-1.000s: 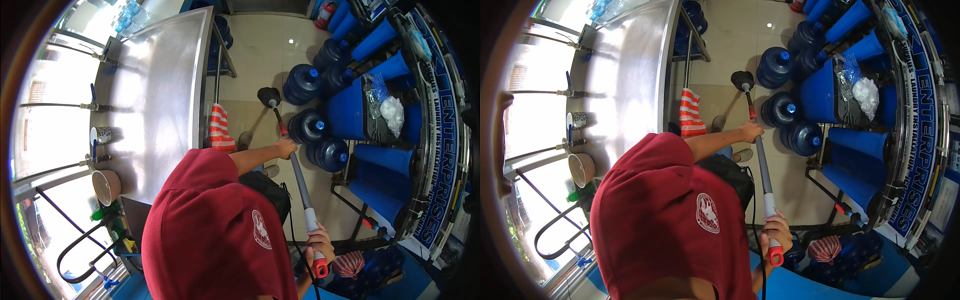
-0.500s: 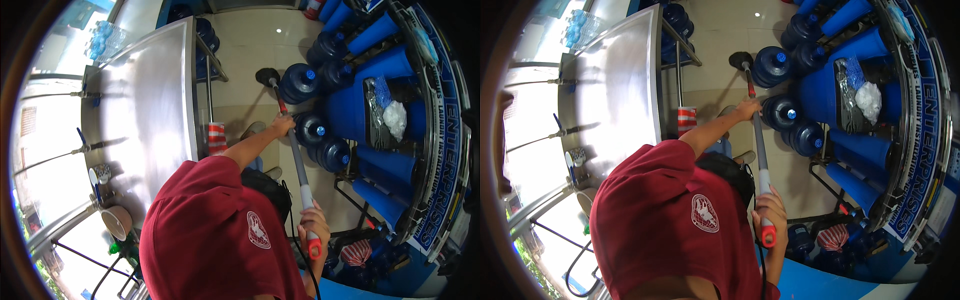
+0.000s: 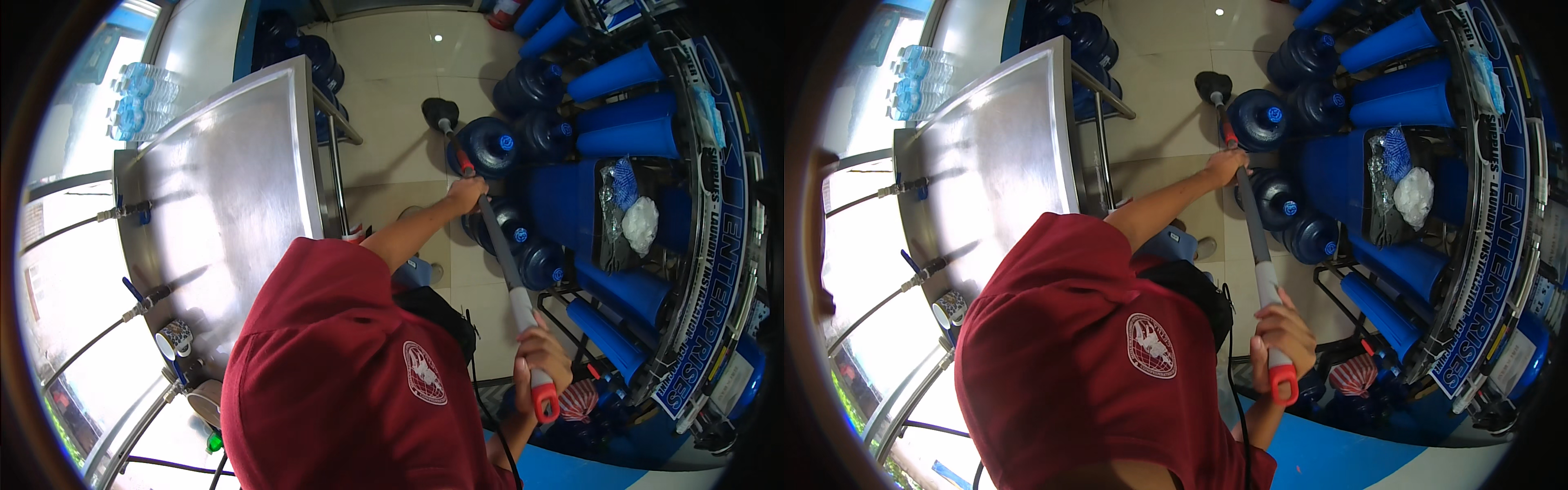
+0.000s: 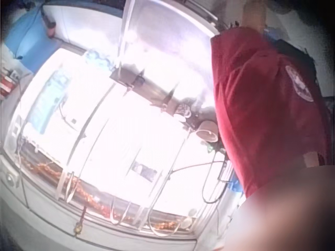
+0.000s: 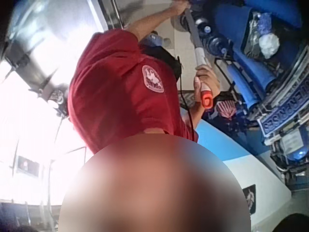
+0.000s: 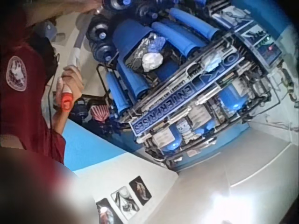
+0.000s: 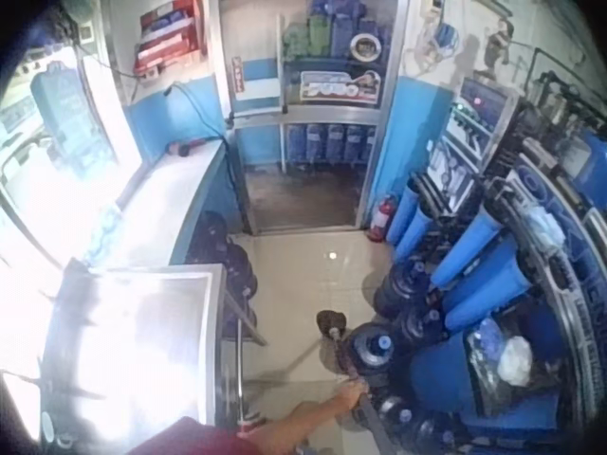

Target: The person mops the tiled floor of a water refill station using a mop. They move around large water jugs and a stainless steel sink, then wring the mop in a bucket.

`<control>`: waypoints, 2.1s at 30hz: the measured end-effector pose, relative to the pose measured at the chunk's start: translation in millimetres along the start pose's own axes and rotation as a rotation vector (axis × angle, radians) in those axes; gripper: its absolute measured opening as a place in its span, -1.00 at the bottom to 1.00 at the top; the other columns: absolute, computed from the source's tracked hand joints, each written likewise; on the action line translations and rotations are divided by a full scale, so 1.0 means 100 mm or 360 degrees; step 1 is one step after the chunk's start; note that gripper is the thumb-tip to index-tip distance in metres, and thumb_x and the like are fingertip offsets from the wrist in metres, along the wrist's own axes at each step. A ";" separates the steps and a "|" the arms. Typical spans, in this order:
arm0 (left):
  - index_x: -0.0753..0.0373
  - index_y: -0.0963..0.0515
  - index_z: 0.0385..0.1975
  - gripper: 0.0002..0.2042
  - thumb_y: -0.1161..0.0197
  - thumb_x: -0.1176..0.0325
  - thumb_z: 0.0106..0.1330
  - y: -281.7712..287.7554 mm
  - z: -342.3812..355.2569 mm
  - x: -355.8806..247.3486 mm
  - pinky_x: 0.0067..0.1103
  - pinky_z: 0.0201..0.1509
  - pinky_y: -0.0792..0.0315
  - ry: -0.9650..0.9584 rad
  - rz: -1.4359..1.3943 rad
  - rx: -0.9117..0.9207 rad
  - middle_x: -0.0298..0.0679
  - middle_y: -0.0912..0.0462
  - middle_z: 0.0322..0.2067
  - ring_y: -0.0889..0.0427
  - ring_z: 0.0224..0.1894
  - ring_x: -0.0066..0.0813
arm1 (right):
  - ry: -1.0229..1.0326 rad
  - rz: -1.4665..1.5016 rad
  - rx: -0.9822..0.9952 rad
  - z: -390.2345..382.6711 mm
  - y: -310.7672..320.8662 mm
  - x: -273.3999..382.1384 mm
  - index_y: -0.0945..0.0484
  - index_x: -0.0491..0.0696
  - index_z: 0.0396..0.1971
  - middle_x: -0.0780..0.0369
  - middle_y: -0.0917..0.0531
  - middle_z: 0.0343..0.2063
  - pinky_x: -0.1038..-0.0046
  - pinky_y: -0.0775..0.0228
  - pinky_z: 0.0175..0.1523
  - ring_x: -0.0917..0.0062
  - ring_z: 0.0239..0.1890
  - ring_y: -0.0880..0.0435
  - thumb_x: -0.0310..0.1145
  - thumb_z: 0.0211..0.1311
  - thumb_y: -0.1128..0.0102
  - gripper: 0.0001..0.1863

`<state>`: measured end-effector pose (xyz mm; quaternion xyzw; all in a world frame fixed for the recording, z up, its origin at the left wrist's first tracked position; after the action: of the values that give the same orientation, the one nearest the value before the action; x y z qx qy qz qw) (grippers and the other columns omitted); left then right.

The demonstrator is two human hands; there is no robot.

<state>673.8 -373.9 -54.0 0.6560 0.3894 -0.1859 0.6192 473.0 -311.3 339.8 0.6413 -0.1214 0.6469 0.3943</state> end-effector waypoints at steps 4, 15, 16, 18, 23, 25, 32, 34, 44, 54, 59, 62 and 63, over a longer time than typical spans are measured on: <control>0.11 -0.55 -0.46 -0.75 -0.26 0.06 0.19 -0.14 -0.47 -0.13 -0.27 -0.14 -0.51 -0.0202 -0.0038 -0.0113 -0.20 -0.58 -0.31 -0.63 -0.20 -0.14 | -0.0032 -0.0160 0.0194 -0.18 0.01 0.37 -0.41 -0.09 -0.72 0.24 -0.51 -0.68 0.04 -0.41 0.17 0.34 -0.46 -0.65 -0.46 -0.09 -0.23 -0.82; 0.10 -0.63 -0.44 -0.72 -0.41 0.09 -0.07 -0.46 -1.48 -0.84 -0.23 -0.21 -0.53 -0.0292 0.0124 0.0231 -0.17 -0.63 -0.36 -0.66 -0.29 -0.09 | 0.0101 -0.0228 0.0456 -0.87 0.38 0.87 -0.46 -0.08 -0.74 0.26 -0.54 -0.71 0.08 -0.52 0.08 0.34 -0.46 -0.70 -0.44 -0.12 -0.25 -0.84; 0.09 -0.64 -0.43 -0.74 -0.40 0.13 -0.10 -0.53 -1.45 -0.91 -0.23 -0.22 -0.54 -0.0395 0.0124 0.0261 -0.17 -0.64 -0.37 -0.67 -0.31 -0.09 | 0.0069 -0.0225 0.0401 -0.95 0.44 0.89 -0.46 -0.08 -0.75 0.26 -0.54 -0.71 0.07 -0.52 0.08 0.34 -0.45 -0.70 -0.45 -0.13 -0.25 -0.84; 0.07 -0.66 -0.42 -0.75 -0.39 0.21 -0.17 -0.78 -1.52 -1.13 -0.22 -0.23 -0.54 -0.0562 0.0077 0.0374 -0.17 -0.65 -0.41 -0.67 -0.33 -0.08 | -0.0046 -0.0252 0.0288 -1.17 0.56 0.93 -0.45 -0.07 -0.75 0.27 -0.55 -0.71 0.07 -0.52 0.08 0.35 -0.44 -0.71 -0.46 -0.13 -0.24 -0.85; 0.10 -0.61 -0.63 -0.89 -0.32 0.31 -0.23 -1.12 -1.53 -1.40 -0.24 -0.32 -0.51 -0.0716 0.0093 0.0483 -0.20 -0.65 -0.57 -0.68 -0.39 -0.09 | -0.0189 -0.0259 0.0004 -1.68 0.71 0.87 -0.45 -0.08 -0.75 0.22 -0.54 -0.73 0.02 -0.49 0.08 0.30 -0.48 -0.69 -0.46 -0.11 -0.21 -0.85; 0.12 -0.62 -0.54 -0.84 -0.30 0.19 -0.02 -1.17 -1.55 -1.39 -0.25 -0.21 -0.48 -0.0726 0.0247 0.0753 -0.19 -0.64 -0.49 -0.66 -0.30 -0.14 | -0.0136 -0.0162 -0.0090 -1.77 0.67 0.85 -0.45 -0.09 -0.74 0.22 -0.54 -0.73 0.02 -0.49 0.09 0.30 -0.46 -0.69 -0.46 -0.09 -0.22 -0.84; 0.15 -0.63 -0.44 -0.79 -0.26 0.15 0.13 -0.95 -1.78 -1.23 -0.30 -0.04 -0.42 -0.0845 0.0042 0.0496 -0.21 -0.66 -0.42 -0.64 -0.24 -0.18 | 0.0349 -0.0065 0.0331 -1.69 0.69 0.79 -0.48 -0.02 -0.80 0.32 -0.55 -0.74 0.10 -0.59 0.01 0.45 -0.51 -0.69 -0.25 0.08 -0.37 -0.64; 0.15 -0.63 -0.42 -0.77 -0.29 0.13 0.10 -0.90 -1.78 -1.20 -0.31 0.02 -0.39 -0.0765 0.0047 0.0542 -0.18 -0.67 -0.39 -0.64 -0.25 -0.18 | 0.0273 0.0145 0.0097 -1.69 0.91 0.76 -0.48 -0.05 -0.77 0.29 -0.53 -0.76 0.06 -0.57 -0.02 0.42 -0.54 -0.68 -0.21 0.06 -0.38 -0.64; 0.05 -0.66 -0.36 -0.70 -0.41 0.22 -0.19 -0.27 -1.46 -0.17 -0.28 0.15 -0.32 -0.0419 0.0660 0.0739 -0.24 -0.67 -0.31 -0.63 -0.10 -0.27 | -0.0035 0.0329 0.0042 -1.51 0.43 0.08 -0.46 -0.11 -0.70 0.20 -0.59 -0.61 0.03 -0.36 0.17 0.29 -0.33 -0.69 -0.42 -0.09 -0.37 -0.77; 0.04 -0.65 -0.34 -0.85 -0.31 0.21 0.12 0.52 -0.53 0.94 -0.28 0.20 -0.31 0.0010 0.0517 0.0223 -0.27 -0.60 -0.18 -0.55 0.04 -0.28 | -0.0134 -0.0010 0.0489 -0.22 -0.14 -0.38 -0.54 -0.14 -0.51 0.14 -0.68 -0.17 0.20 -0.37 0.17 0.18 0.08 -0.59 -0.61 -0.08 -0.35 -0.85; 0.08 -0.64 -0.37 -0.84 -0.24 0.17 0.24 0.99 0.03 1.43 -0.23 0.19 -0.30 -0.0008 0.0536 0.0145 -0.29 -0.59 -0.21 -0.53 0.06 -0.29 | -0.0166 0.0047 0.0492 0.57 -0.49 -0.54 -0.58 -0.14 -0.48 0.13 -0.68 -0.16 0.21 -0.40 0.16 0.16 0.09 -0.58 -0.66 -0.11 -0.33 -0.84; 0.08 -0.63 -0.35 -0.83 -0.26 0.15 0.23 1.38 0.43 1.86 -0.17 0.22 -0.28 0.0055 0.0441 0.0113 -0.30 -0.58 -0.17 -0.50 0.10 -0.29 | -0.0199 0.0032 0.0525 1.16 -0.81 -0.66 -0.60 -0.14 -0.49 0.13 -0.67 -0.18 0.22 -0.41 0.16 0.16 0.10 -0.58 -0.68 -0.11 -0.33 -0.84; 0.08 -0.63 -0.33 -0.82 -0.27 0.14 0.23 1.56 0.65 2.03 -0.15 0.24 -0.27 0.0083 0.0414 0.0088 -0.30 -0.57 -0.16 -0.49 0.12 -0.30 | -0.0186 0.0046 0.0509 1.40 -0.96 -0.72 -0.59 -0.14 -0.49 0.13 -0.67 -0.19 0.23 -0.41 0.16 0.16 0.10 -0.57 -0.68 -0.10 -0.33 -0.85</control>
<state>932.1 -368.2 -107.8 0.7225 0.3118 -0.0976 0.6093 630.3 -366.4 260.8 0.7306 -0.0490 0.6251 0.2702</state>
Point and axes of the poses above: each hand's wrist, its own z-axis towards the middle knuckle, its own y-axis out of the back of the hand, x = y × z, the point moved 2 cm from there along z, towards the middle knuckle
